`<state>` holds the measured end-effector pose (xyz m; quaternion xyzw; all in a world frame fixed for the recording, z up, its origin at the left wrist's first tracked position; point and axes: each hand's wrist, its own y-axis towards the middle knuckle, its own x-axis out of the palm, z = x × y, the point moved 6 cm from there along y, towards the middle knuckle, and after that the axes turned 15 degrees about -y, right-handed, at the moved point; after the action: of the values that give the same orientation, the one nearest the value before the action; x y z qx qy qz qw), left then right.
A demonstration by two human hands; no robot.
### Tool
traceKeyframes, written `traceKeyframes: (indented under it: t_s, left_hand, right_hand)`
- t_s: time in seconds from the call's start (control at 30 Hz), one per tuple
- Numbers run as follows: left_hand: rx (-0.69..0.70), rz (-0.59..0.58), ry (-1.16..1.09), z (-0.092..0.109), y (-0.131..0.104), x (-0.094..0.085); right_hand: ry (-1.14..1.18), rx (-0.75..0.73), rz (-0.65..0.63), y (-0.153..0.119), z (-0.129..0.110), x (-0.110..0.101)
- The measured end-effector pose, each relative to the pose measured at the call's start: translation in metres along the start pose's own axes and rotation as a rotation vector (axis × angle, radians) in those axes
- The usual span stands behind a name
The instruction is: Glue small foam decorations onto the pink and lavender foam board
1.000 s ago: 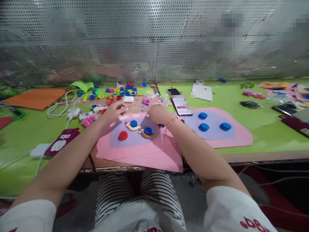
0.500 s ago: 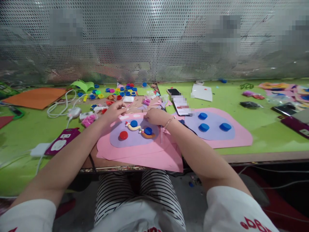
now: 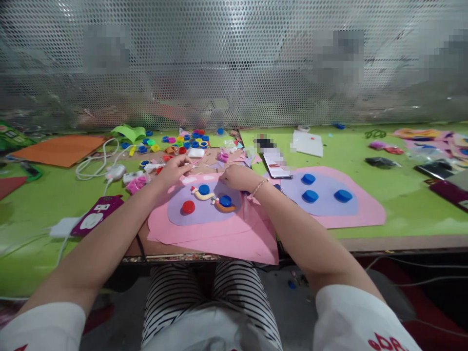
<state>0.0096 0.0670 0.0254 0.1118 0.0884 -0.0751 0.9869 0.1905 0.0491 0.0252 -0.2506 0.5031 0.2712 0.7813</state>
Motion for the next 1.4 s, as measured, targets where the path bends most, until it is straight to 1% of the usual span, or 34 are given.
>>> traceKeyframes:
  t_s: [0.1,0.17,0.23,0.3,0.37,0.47,0.5,0.57,0.63,0.73,0.83,0.97,1.03,1.17,1.27,1.4]
  left_hand:
    - [-0.012,0.073,0.051,0.0,0.002,-0.006]
    - [-0.046,0.12,0.089,-0.001,0.002,-0.01]
    - [-0.077,0.13,0.113,-0.003,0.002,-0.012]
    - [-0.113,0.131,0.089,-0.006,0.002,-0.011]
    - [-0.154,0.135,-0.008,-0.009,0.002,-0.01]
    - [-0.162,0.114,-0.15,-0.01,0.003,-0.006]
    - [-0.145,0.098,-0.17,-0.008,0.003,-0.005]
    - [-0.11,0.062,-0.185,-0.005,0.002,-0.001]
    - [-0.102,0.03,-0.197,-0.003,-0.002,0.003]
    - [-0.126,-0.014,-0.229,-0.002,-0.009,0.011]
    - [-0.104,-0.068,-0.261,0.003,-0.013,0.018]
    - [-0.076,-0.16,-0.281,0.006,-0.013,0.023]
    - [-0.074,-0.183,-0.28,0.005,-0.012,0.024]
    - [-0.075,-0.187,-0.276,0.005,-0.011,0.022]
    - [-0.102,-0.18,-0.287,0.005,-0.011,0.021]
    - [-0.106,-0.163,-0.307,0.008,-0.011,0.02]
  right_hand:
    - [0.016,0.006,0.042,0.001,0.002,0.0]
    - [0.0,-0.021,0.019,0.002,0.0,0.004]
    - [-0.014,-0.056,-0.023,0.002,-0.003,0.009]
    - [-0.004,-0.048,-0.022,0.003,-0.003,0.011]
    - [0.045,0.055,0.074,0.004,0.004,0.005]
    - [0.159,0.245,0.329,0.001,0.018,-0.008]
    - [0.19,0.271,0.413,0.0,0.019,-0.011]
    - [0.222,0.263,0.547,-0.002,0.017,-0.017]
    - [0.227,0.227,0.618,-0.003,0.008,-0.02]
    - [0.219,0.173,0.592,-0.001,-0.009,-0.022]
    - [0.198,0.109,0.549,0.0,-0.023,-0.025]
    - [0.16,0.099,0.534,0.002,-0.028,-0.025]
    - [0.145,0.095,0.545,0.003,-0.029,-0.024]
    - [0.161,0.086,0.564,0.004,-0.031,-0.023]
    - [0.179,0.071,0.574,0.002,-0.032,-0.024]
    - [0.192,0.046,0.626,-0.001,-0.03,-0.028]
